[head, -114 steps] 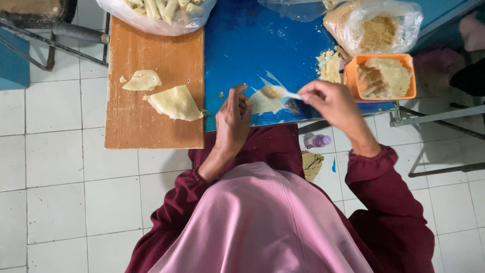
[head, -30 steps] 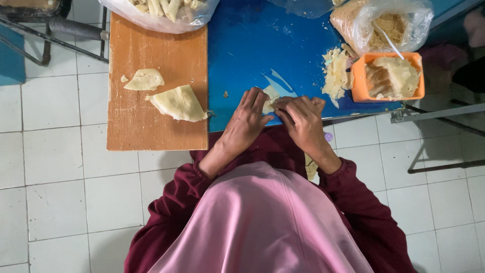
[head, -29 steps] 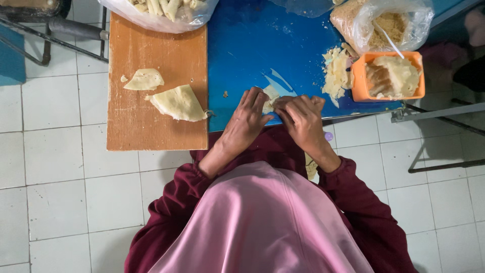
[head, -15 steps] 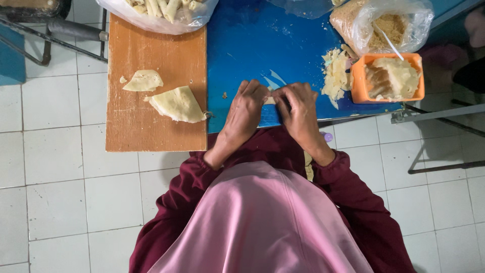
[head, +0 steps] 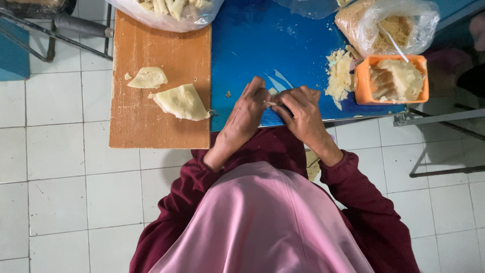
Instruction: The person sits at a blue table folding thin pastry wrappers around a filling. They take a wrapper, spoon filling from an orange container onto it, fold the wrapper over the filling, and set the finished filled pastry aside, repeating the cycle while finished rolled pastries accumulate in a plastic bag on the table.
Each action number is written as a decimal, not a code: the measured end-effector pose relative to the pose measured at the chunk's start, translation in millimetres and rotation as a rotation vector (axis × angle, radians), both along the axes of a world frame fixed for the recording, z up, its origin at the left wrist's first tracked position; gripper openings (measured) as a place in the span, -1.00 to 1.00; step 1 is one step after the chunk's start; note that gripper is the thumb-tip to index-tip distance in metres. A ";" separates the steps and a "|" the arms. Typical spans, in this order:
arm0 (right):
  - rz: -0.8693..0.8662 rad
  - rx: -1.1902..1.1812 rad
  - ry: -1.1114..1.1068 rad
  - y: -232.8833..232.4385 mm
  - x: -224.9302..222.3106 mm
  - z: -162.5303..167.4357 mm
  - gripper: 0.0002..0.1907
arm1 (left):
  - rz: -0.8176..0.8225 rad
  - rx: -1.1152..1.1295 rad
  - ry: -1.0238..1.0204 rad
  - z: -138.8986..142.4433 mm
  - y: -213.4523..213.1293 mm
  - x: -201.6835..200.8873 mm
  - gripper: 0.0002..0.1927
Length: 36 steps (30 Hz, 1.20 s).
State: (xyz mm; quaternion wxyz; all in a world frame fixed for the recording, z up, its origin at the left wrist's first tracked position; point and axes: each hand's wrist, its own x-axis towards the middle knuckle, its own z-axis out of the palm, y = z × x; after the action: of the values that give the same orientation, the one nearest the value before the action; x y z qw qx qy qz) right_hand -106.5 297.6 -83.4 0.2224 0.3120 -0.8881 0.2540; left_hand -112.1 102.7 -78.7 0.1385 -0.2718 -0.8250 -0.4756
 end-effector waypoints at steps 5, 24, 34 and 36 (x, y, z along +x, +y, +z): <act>-0.002 -0.007 -0.086 1.9 -6.5 -3.6 -0.90 | 0.019 0.032 -0.094 -3.2 0.2 -0.7 -0.94; -0.116 0.054 0.047 -1.9 -4.0 -2.9 -0.86 | 0.283 -0.227 0.124 -5.6 7.7 1.3 -0.78; -0.142 0.219 0.150 -0.5 0.4 6.7 -0.64 | 0.322 -0.207 0.114 7.9 10.0 8.3 -0.74; -0.123 0.232 0.136 -1.3 -2.7 4.5 -0.62 | 0.309 -0.187 0.109 18.4 -2.1 24.9 -0.75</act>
State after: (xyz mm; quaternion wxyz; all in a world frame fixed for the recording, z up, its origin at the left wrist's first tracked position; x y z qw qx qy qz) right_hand -109.3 296.4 -78.9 0.2594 0.2972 -0.9118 0.1138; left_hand -87.2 100.6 -60.3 0.2287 -0.1791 -0.8888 -0.3545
